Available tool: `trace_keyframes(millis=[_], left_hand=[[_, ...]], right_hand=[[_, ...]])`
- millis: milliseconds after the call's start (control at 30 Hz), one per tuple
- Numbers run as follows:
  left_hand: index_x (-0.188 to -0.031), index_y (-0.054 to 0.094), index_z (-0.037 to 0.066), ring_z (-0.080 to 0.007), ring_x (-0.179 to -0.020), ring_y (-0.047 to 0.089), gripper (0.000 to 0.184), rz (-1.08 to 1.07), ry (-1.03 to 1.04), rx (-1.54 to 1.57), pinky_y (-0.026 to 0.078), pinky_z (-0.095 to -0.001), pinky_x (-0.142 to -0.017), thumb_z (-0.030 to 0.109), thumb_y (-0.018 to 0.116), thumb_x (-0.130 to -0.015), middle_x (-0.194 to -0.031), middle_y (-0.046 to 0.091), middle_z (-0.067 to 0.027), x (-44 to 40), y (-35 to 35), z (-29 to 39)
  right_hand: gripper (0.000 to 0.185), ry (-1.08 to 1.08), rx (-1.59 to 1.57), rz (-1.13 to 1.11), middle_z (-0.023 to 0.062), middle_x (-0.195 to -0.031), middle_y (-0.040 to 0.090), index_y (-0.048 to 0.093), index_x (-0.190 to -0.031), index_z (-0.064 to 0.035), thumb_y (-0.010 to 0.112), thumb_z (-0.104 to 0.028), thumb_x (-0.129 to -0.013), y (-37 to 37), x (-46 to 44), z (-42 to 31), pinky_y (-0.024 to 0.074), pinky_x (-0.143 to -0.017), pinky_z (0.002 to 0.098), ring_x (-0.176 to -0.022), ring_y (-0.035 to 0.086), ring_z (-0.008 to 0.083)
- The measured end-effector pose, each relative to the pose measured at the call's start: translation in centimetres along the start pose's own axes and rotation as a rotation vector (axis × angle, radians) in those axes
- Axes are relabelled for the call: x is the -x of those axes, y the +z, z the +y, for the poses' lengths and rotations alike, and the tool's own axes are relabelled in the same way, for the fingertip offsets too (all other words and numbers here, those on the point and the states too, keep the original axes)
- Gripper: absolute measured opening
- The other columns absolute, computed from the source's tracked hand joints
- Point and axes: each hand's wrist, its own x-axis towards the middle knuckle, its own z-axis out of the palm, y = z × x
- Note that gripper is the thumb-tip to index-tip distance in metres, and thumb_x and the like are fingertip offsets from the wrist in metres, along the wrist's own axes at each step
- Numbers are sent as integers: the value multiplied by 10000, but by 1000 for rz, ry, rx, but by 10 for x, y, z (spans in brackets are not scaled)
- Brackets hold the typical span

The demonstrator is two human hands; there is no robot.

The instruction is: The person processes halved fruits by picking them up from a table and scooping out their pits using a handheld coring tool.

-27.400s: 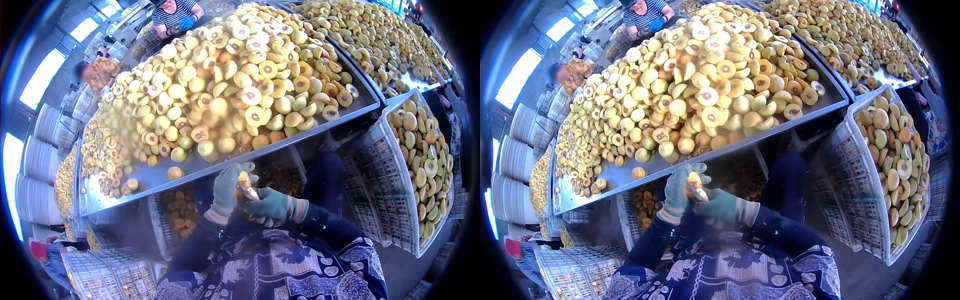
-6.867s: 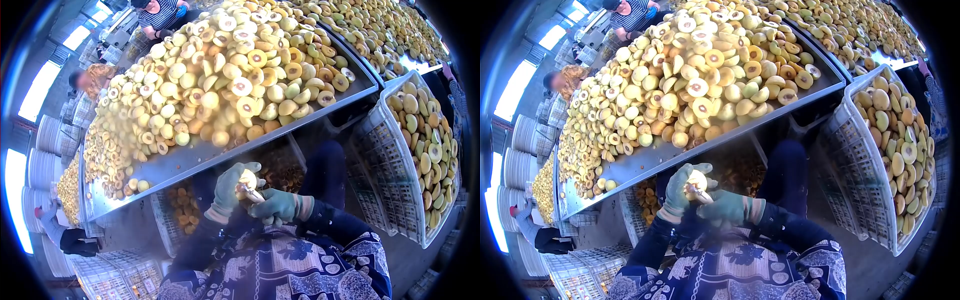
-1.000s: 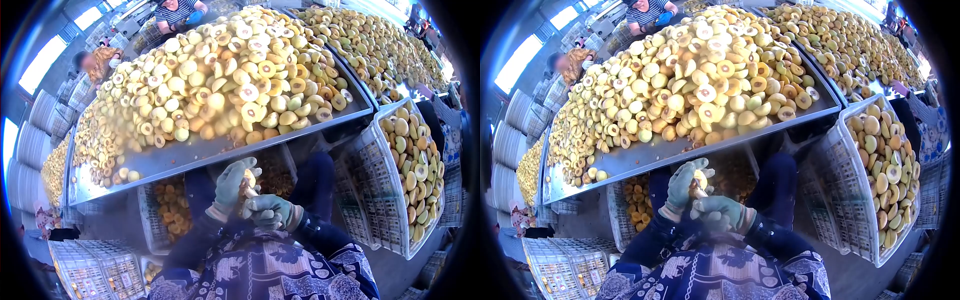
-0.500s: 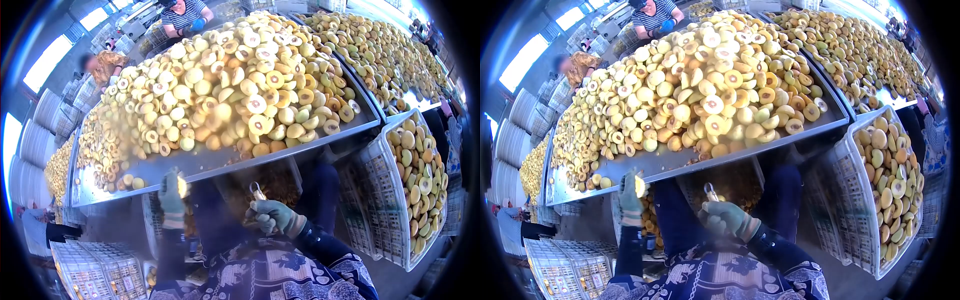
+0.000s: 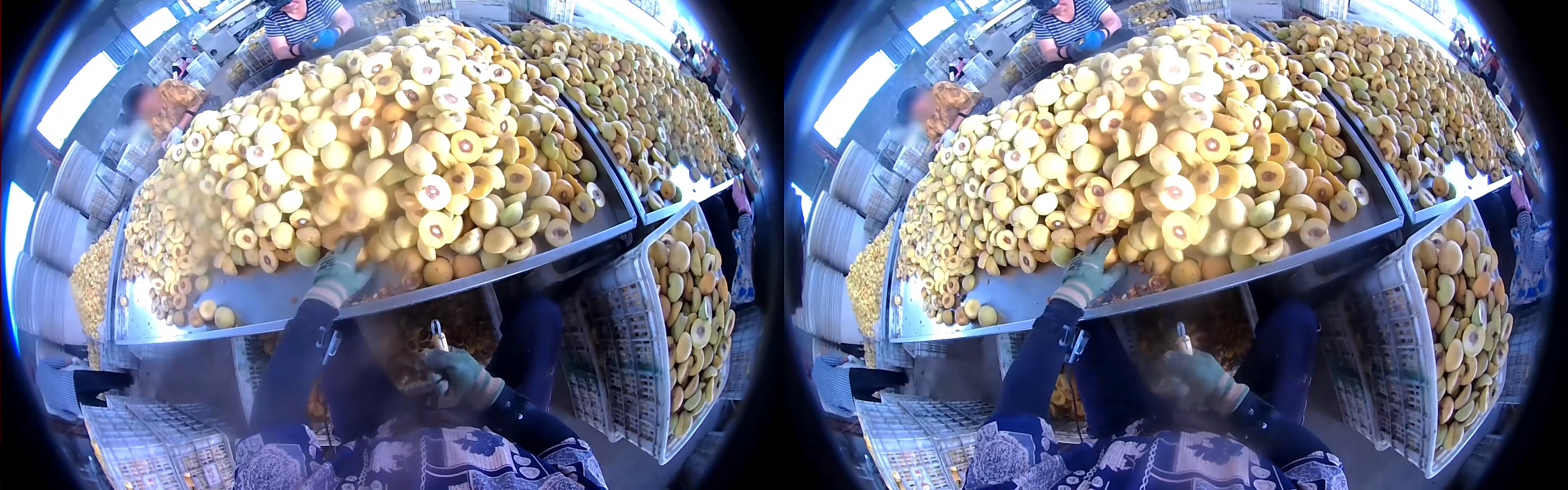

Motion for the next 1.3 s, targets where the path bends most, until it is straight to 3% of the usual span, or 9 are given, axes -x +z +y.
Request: trace_keyframes(millis=[100, 200, 300, 500, 633, 800, 833, 967, 1300], left_hand=[[-1297, 518, 116, -374, -1064, 586, 667, -35, -77, -39, 481, -415, -901, 461, 675, -747, -1217, 576, -214, -6, -1, 7], [-1267, 546, 107, -363, -1056, 593, 687, -254, -174, 124, 479, -417, -898, 470, 708, -707, -1150, 611, -216, 0, -32, 17], [-1217, 573, 94, -357, -1060, 593, 684, -76, -228, 212, 473, -413, -910, 473, 728, -670, -1087, 630, -217, 12, -2, -7], [-1287, 509, 66, -350, -1087, 591, 733, -159, -243, 32, 472, -405, -925, 480, 692, -710, -1170, 598, -208, 18, -8, 24], [-1249, 517, 48, -245, -774, 641, 445, -71, -478, 1383, 527, -304, -615, 184, 602, -835, -986, 625, -120, 35, -24, 23], [-1404, 340, -20, -334, -890, 630, 622, -289, -73, 2053, 525, -403, -783, 340, 471, -914, -1244, 543, -280, 83, -17, 35], [-1356, 383, -56, -352, -979, 615, 571, -212, -87, 2075, 513, -419, -852, 335, 455, -946, -1251, 545, -261, 92, -18, 51], [-1341, 409, -71, -345, -1101, 586, 535, -66, -84, 1909, 488, -399, -939, 334, 416, -992, -1370, 480, -167, 122, -21, 111], [-1264, 506, -47, -229, -990, 620, 439, 203, 61, 1460, 529, -322, -832, 285, 361, -1016, -1235, 573, -149, 134, -11, 145]], right_hand=[[241, -3, 42, 42, 74, -929, 641, 598, -1080, -5, 613, -179, -915, 10, 7, -6, 513, -683, 271, -794, 623, 158], [183, -1, 86, 136, 10, -619, 521, 585, -918, -25, 586, -208, -924, 40, 14, -15, 436, -461, 235, -488, 487, 95], [151, -7, 90, 12, 42, -780, 607, 604, -936, -46, 618, -194, -908, 45, 15, -15, 481, -550, 252, -656, 591, 135], [150, -12, 257, 28, 13, -625, 555, 580, -846, -69, 600, -204, -910, 62, 23, -11, 380, -422, 233, -474, 507, 107], [153, -115, 325, 53, 12, -625, 548, 579, -856, -61, 591, -199, -919, 68, 47, -18, 381, -426, 231, -472, 496, 103], [161, -347, 495, 102, -19, -655, 554, 573, -893, -81, 638, -229, -891, 89, 39, -26, 399, -458, 208, -514, 490, 47], [192, -320, 599, 113, 56, -796, 641, 588, -985, -53, 581, -235, -924, 94, 42, -31, 474, -620, 249, -702, 616, 154], [346, -520, 1086, 300, 90, -819, 660, 570, -1095, -39, 672, -248, -840, 84, 37, -31, 516, -689, 319, -741, 643, 158], [316, -480, 1123, 257, 138, -829, 661, 567, -1100, -36, 591, -276, -894, 71, 61, -30, 514, -701, 362, -776, 669, 263]])
